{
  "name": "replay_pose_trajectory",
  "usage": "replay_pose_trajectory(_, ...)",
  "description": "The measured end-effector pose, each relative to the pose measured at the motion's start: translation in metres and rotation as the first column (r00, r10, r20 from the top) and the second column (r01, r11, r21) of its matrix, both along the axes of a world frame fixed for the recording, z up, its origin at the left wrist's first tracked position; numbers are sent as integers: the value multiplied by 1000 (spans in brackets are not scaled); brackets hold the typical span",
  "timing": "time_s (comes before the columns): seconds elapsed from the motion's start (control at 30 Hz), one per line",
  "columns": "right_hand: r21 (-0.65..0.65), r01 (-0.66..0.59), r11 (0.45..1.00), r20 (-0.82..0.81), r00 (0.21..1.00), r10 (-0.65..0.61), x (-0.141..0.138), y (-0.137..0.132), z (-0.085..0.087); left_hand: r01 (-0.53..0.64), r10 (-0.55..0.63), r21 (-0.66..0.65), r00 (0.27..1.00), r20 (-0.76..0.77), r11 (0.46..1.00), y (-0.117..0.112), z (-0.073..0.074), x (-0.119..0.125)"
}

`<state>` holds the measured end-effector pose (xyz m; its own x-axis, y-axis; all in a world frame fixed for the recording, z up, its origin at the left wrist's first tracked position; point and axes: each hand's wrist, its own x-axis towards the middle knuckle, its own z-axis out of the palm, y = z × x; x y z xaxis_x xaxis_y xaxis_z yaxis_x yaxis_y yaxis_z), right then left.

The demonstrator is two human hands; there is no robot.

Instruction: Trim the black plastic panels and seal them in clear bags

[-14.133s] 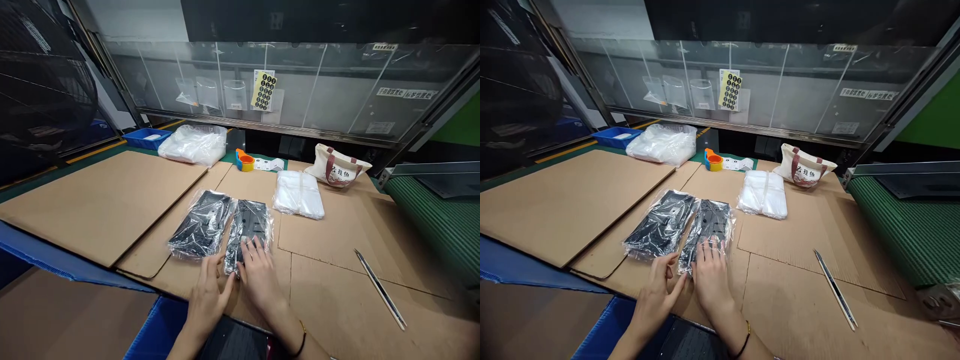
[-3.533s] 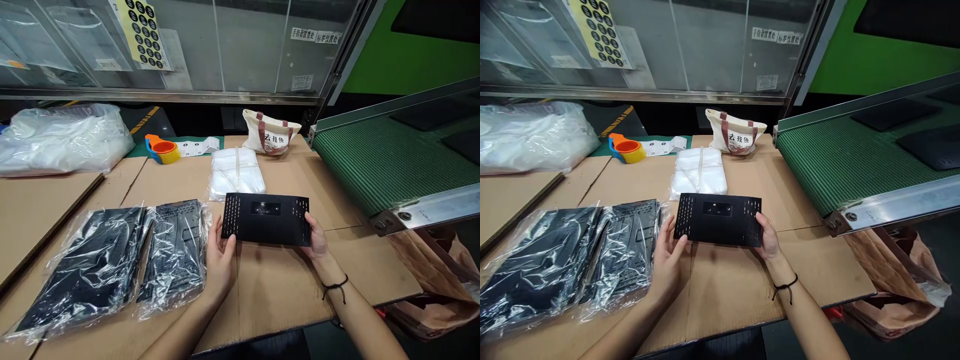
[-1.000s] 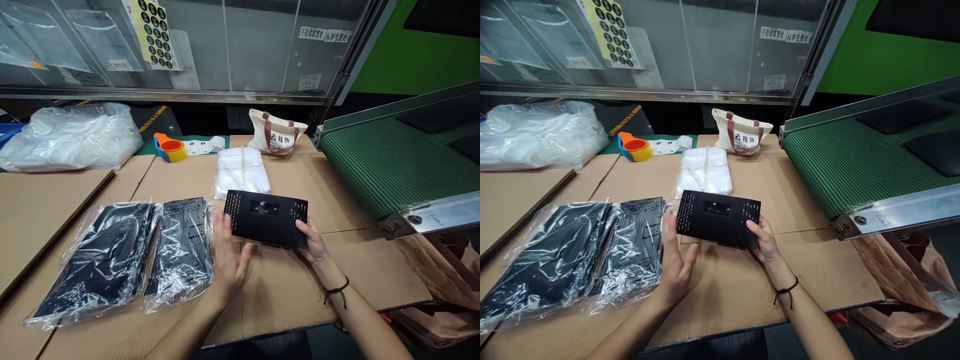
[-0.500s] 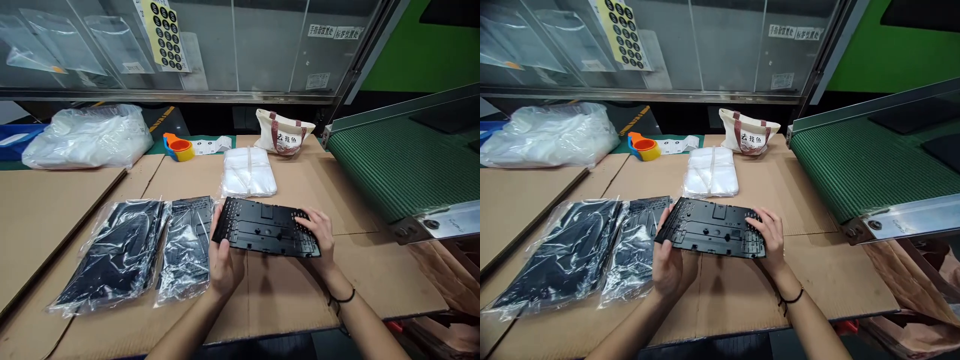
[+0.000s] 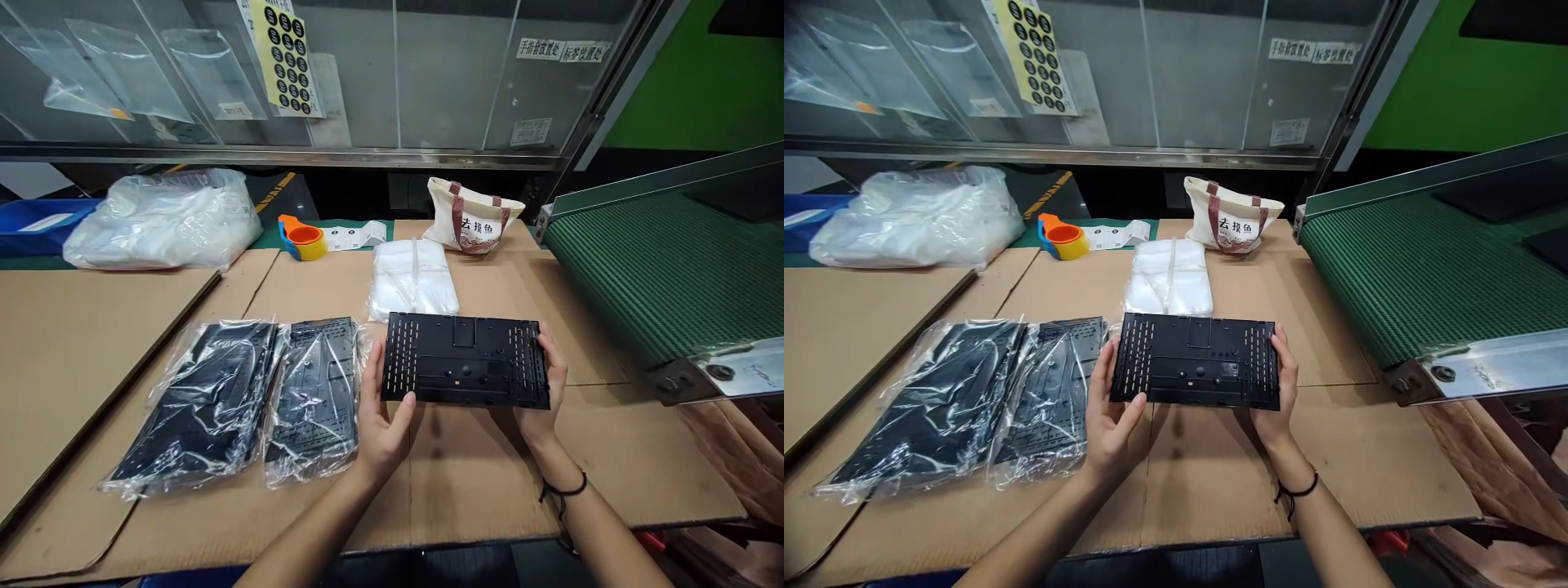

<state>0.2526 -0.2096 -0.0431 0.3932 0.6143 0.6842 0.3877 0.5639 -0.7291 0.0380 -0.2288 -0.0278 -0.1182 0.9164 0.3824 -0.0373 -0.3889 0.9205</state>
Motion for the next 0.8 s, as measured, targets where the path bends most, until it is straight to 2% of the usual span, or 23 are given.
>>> replay_pose_trajectory(0.23,25,15,1000,-142,990,-12,-4,1,0,12,-13,-11,1000,-23,1000,2,-1,1)
replay_pose_trajectory(0.53,-20,73,997,-21,997,-73,-2,-1,4,-5,7,13,994,-113,1000,4,-3,1)
replay_pose_trajectory(0.8,-19,71,997,-21,997,-71,-4,0,7,-16,15,-5,988,-151,1000,4,-7,2)
